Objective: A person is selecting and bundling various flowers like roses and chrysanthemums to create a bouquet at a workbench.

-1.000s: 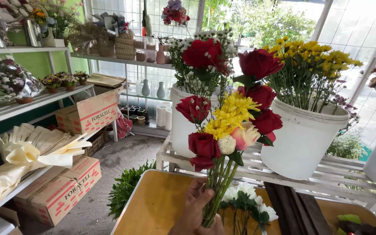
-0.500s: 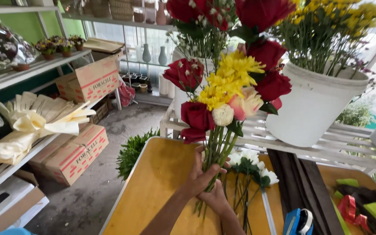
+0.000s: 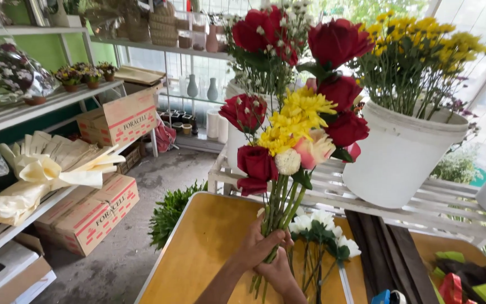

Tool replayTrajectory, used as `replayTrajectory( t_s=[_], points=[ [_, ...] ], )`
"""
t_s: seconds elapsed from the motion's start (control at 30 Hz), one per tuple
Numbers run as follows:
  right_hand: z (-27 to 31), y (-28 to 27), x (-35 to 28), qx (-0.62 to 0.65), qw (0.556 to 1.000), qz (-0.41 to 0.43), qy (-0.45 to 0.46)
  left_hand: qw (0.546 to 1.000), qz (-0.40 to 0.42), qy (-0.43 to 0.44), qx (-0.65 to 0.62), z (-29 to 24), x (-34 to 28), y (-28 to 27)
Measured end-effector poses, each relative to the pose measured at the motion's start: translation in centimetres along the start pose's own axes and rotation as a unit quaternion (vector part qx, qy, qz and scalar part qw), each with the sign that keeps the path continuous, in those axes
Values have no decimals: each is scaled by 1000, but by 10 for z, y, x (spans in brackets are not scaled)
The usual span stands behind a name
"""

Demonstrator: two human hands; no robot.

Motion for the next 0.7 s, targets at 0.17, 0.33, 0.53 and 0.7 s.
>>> replayTrajectory(
  t_s=[0.17, 0.33, 0.53, 0.7],
  points=[
    [-19, -7, 8, -92, 996, -3, 0, 998, 48, -42, -5, -2, -6, 3],
    [-21, -8, 7, -58, 998, -12, 22, 999, 12, -3, -44, 2, -4, 2],
    [-37, -13, 13, 3, 998, -25, 53, 998, -41, -17, -54, 4, 6, -6],
    [-32, -7, 16, 46, 997, -17, 57, 998, -47, 0, -30, 0, 9, -10]
  ],
)
Point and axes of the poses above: each hand's wrist, its own x-axis towards the middle knuckle, its own y-axis out of the palm, z = x × y, the point moved 6 cm from there along x, towards the middle knuckle, and after that the axes turned 4 degrees about -y, right-handed, at the moved point
